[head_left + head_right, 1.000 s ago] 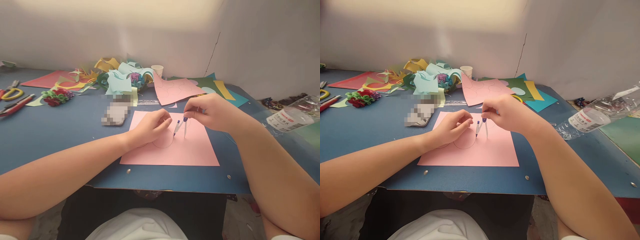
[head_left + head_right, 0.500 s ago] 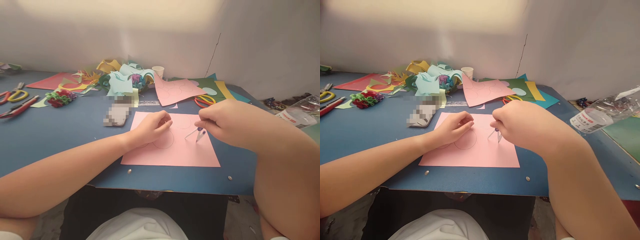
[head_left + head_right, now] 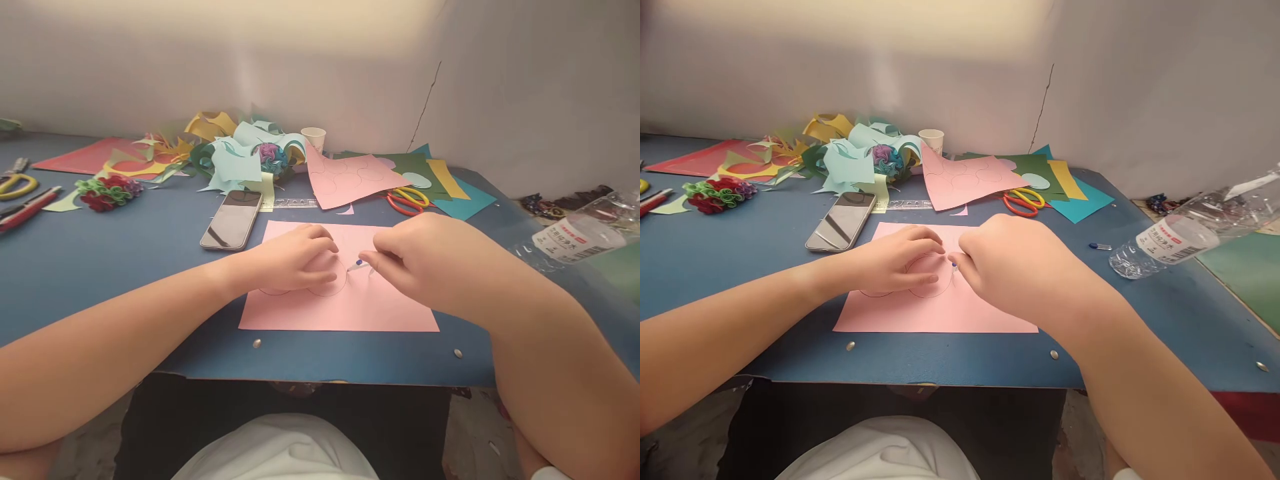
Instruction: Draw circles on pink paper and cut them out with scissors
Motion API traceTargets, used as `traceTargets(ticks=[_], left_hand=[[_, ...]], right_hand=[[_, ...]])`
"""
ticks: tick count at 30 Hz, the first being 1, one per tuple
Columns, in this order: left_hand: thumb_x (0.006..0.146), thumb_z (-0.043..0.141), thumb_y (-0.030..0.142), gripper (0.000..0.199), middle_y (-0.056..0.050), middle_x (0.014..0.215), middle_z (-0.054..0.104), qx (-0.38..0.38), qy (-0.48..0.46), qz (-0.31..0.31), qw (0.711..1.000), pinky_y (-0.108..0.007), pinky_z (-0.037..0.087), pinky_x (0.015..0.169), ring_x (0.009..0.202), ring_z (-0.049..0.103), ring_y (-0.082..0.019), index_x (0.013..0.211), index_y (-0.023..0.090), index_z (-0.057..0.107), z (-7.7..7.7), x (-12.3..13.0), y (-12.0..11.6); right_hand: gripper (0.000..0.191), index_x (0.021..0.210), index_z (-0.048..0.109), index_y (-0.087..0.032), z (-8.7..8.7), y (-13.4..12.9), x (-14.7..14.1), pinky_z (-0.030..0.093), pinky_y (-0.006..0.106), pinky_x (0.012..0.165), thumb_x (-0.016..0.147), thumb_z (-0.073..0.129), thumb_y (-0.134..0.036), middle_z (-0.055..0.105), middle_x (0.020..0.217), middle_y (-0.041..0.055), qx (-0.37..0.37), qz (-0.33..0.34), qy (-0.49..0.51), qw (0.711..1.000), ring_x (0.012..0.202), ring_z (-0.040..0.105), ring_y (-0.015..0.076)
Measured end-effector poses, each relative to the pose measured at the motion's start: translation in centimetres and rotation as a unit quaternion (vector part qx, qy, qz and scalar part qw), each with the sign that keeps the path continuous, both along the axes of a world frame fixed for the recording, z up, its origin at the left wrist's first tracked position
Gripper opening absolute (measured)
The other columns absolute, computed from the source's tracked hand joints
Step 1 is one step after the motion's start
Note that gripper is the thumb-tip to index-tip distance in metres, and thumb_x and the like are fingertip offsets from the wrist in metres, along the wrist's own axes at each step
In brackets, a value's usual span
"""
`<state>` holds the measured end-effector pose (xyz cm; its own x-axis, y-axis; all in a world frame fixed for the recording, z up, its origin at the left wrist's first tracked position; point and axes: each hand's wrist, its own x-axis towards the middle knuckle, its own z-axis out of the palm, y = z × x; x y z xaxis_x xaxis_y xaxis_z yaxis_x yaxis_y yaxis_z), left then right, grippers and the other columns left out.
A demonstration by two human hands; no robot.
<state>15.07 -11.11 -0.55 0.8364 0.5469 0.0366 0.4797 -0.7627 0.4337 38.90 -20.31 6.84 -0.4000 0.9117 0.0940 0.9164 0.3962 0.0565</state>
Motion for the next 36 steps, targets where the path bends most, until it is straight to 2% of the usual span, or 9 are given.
traceTargets(ticks=[6,9,13,18,22,25,27,32,36], left_hand=[[0.104,0.057,0.062,0.054,-0.017,0.155,0.056,0.045,0.052,-0.033,0.997,-0.049,0.043,0.121,0.149,0.048,-0.036,0.138,0.021,0.068,-0.3,-0.3,0.1],[0.104,0.057,0.06,0.056,-0.017,0.157,0.055,0.05,0.063,-0.036,0.996,-0.049,0.042,0.122,0.15,0.047,-0.035,0.142,0.02,0.066,-0.3,-0.3,0.1],[0.104,0.057,0.059,0.053,-0.017,0.156,0.056,0.055,0.06,-0.035,0.996,-0.049,0.044,0.121,0.148,0.048,-0.035,0.141,0.022,0.066,-0.4,-0.3,0.2],[0.104,0.057,0.06,0.053,-0.016,0.156,0.055,0.051,0.054,-0.041,0.996,-0.049,0.043,0.121,0.148,0.048,-0.035,0.141,0.023,0.066,-1.0,-0.4,0.5],[0.104,0.057,0.06,0.054,-0.017,0.155,0.054,0.047,0.043,-0.038,0.997,-0.051,0.043,0.122,0.146,0.049,-0.035,0.142,0.022,0.066,-1.3,-0.4,0.5],[0.104,0.058,0.057,0.052,-0.018,0.154,0.054,0.057,0.044,-0.037,0.997,-0.051,0.045,0.121,0.143,0.051,-0.035,0.14,0.02,0.066,-1.4,-0.4,0.4],[0.104,0.058,0.057,0.051,-0.018,0.152,0.055,0.064,0.041,-0.04,0.996,-0.051,0.046,0.12,0.142,0.052,-0.036,0.138,0.02,0.067,-1.4,-0.3,0.4],[0.106,0.055,0.058,0.05,-0.019,0.149,0.058,0.096,0.027,-0.059,0.993,-0.052,0.045,0.12,0.139,0.054,-0.036,0.137,0.02,0.067,-1.5,-0.5,0.4],[0.107,0.054,0.062,0.056,-0.02,0.154,0.057,0.086,0.056,-0.065,0.993,-0.051,0.042,0.123,0.146,0.048,-0.037,0.141,0.018,0.064,-1.1,-0.6,0.3]], right_hand=[[0.059,0.058,0.024,-0.024,-0.4,-1.2,1.2,0.016,0.034,0.038,0.1,0.063,-0.04,0.036,0.044,-0.0005,0.006,-0.007,0.015,1.0,0.037,0.027,0.0113],[0.062,0.057,0.029,-0.024,-0.3,-1.3,2.5,0.019,0.034,0.036,0.1,0.066,-0.048,0.043,0.045,0.0003,0.01,-0.035,0.016,0.999,0.036,0.032,0.0125],[0.062,0.055,0.039,-0.024,0.1,-0.5,4.6,0.021,0.036,0.037,0.1,0.07,-0.054,0.044,0.045,-0.0012,-0.011,-0.054,0.038,0.998,0.035,0.035,0.0131],[0.044,0.063,0.061,-0.026,0.5,1.4,5.9,0.024,0.037,0.038,0.098,0.076,-0.046,0.052,0.048,-0.0022,-0.032,-0.069,0.088,0.993,0.034,0.039,0.0136],[0.03,0.069,0.07,-0.026,0.8,2.8,5.4,0.033,0.036,0.041,0.096,0.079,-0.036,0.067,0.063,0.0023,-0.062,-0.094,0.113,0.987,0.044,0.054,0.0181],[0.021,0.075,0.073,-0.026,0.7,3.5,4.6,0.036,0.036,0.046,0.096,0.077,-0.028,0.072,0.073,0.0032,-0.062,-0.099,0.125,0.985,0.051,0.058,0.0196],[0.019,0.077,0.073,-0.027,0.5,3.8,4.1,0.038,0.036,0.05,0.095,0.072,-0.022,0.073,0.075,0.0026,-0.057,-0.072,0.139,0.986,0.058,0.06,0.0206],[0.017,0.088,0.071,-0.026,-0.4,4.1,2.8,0.049,0.036,0.07,0.097,0.058,-0.02,0.078,0.092,0.0037,-0.031,0.048,0.164,0.985,0.086,0.069,0.0262],[0.024,0.1,0.076,-0.028,-0.5,3.4,2.2,0.05,0.037,0.074,0.097,0.054,-0.018,0.081,0.099,0.0041,-0.047,0.116,0.174,0.977,0.09,0.072,0.0269]])
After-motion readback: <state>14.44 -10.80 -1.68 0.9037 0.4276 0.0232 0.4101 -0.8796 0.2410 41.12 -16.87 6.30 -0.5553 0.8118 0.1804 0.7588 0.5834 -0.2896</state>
